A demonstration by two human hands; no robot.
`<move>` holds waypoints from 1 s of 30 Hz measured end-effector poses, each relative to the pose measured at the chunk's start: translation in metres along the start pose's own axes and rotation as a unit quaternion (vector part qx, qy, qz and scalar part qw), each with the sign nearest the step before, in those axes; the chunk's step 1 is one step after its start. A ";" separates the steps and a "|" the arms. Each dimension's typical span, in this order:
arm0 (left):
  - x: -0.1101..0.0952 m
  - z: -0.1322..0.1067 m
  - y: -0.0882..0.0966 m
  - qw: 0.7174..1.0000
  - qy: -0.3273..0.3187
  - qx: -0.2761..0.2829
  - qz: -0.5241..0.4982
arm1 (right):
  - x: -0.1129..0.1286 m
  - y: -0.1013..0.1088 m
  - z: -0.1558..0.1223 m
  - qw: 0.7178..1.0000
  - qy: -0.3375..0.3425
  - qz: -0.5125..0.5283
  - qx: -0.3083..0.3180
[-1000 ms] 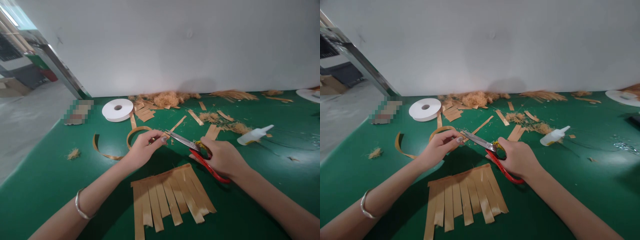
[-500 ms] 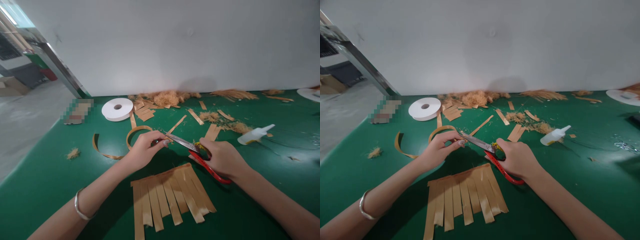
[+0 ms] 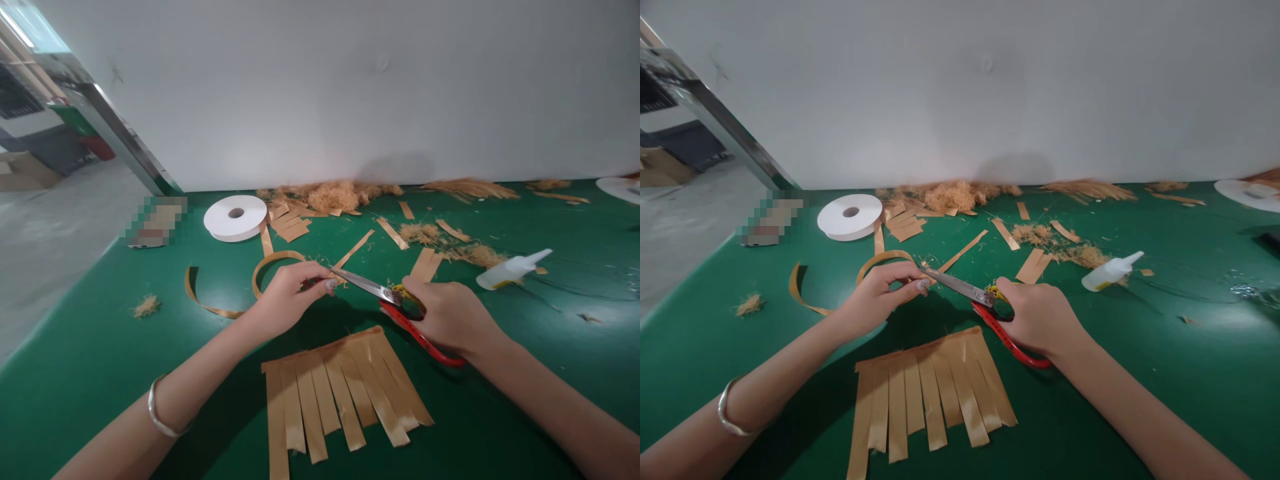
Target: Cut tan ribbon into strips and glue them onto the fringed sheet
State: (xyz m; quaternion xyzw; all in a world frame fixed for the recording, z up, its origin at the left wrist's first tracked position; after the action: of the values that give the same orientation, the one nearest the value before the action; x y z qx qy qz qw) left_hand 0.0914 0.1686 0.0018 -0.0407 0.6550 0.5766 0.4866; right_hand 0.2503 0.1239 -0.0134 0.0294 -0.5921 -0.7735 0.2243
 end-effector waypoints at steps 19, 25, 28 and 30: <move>0.020 -0.001 -0.007 0.992 0.088 0.014 -0.089 | 0.001 0.002 -0.001 0.999 0.014 -0.023 -0.018; 0.022 0.000 -0.007 0.990 0.098 0.015 -0.100 | -0.004 0.006 0.000 1.000 0.002 -0.001 -0.021; 0.026 0.000 -0.010 0.987 0.110 0.027 -0.113 | -0.018 0.008 0.000 0.998 -0.047 0.036 -0.029; 0.024 0.000 -0.010 0.990 0.105 0.038 -0.082 | -0.028 0.008 0.000 0.994 -0.081 0.056 -0.038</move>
State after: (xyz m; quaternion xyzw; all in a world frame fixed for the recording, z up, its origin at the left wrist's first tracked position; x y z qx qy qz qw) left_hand 0.0850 0.1770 -0.0222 -0.1363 0.7182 0.5018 0.4623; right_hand 0.2785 0.1330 -0.0119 -0.0747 -0.5788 -0.7819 0.2193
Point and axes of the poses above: each hand's wrist, its own z-axis towards the middle knuckle, its own y-axis out of the back of the hand, x = y × z, the point moved 10 cm from there along z, towards the middle knuckle, and after that the axes turned 13 degrees about z, right-handed, at the moved point
